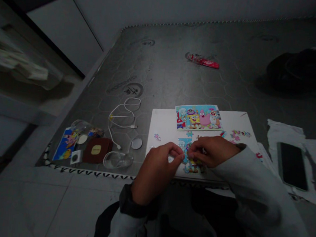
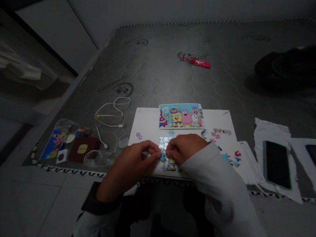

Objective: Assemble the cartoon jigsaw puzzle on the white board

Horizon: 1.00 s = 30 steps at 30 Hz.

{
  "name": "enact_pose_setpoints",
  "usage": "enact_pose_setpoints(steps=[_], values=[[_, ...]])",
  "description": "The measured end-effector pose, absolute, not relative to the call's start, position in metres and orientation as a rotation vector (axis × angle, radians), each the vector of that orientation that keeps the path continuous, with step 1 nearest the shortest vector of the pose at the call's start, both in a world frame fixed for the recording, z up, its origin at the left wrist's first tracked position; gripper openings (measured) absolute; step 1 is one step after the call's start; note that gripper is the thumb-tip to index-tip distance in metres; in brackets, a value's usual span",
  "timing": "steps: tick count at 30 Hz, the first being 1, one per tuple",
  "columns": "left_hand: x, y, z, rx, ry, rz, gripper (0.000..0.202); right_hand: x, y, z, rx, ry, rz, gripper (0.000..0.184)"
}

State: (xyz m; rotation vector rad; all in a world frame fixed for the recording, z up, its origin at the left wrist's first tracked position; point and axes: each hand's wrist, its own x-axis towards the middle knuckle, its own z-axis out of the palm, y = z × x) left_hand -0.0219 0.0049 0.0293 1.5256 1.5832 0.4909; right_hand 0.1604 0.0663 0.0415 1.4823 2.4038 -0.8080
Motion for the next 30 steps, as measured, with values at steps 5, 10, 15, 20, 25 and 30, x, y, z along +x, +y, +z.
enact_pose_setpoints(steps=[5,10,15,20,25,30], values=[[-0.018,0.004,0.029,1.574,1.633,0.414,0.011,0.161,0.069,0.042,1.553,2.304,-0.694,0.015],[-0.013,0.003,0.027,1.568,1.671,0.38,0.013,0.16,0.071,0.04,1.54,2.234,-0.651,0.017],[-0.009,0.002,0.026,1.595,1.698,0.394,0.012,0.158,0.068,0.037,1.539,2.254,-0.638,0.017],[-0.007,0.003,0.026,1.585,1.711,0.378,0.012,0.152,0.067,0.039,1.556,2.258,-0.617,0.014],[-0.007,0.004,0.026,1.587,1.715,0.359,0.011,0.15,0.067,0.038,1.538,2.245,-0.634,0.014],[-0.005,0.004,0.025,1.6,1.739,0.335,0.011,0.15,0.067,0.039,1.538,2.219,-0.621,0.015]])
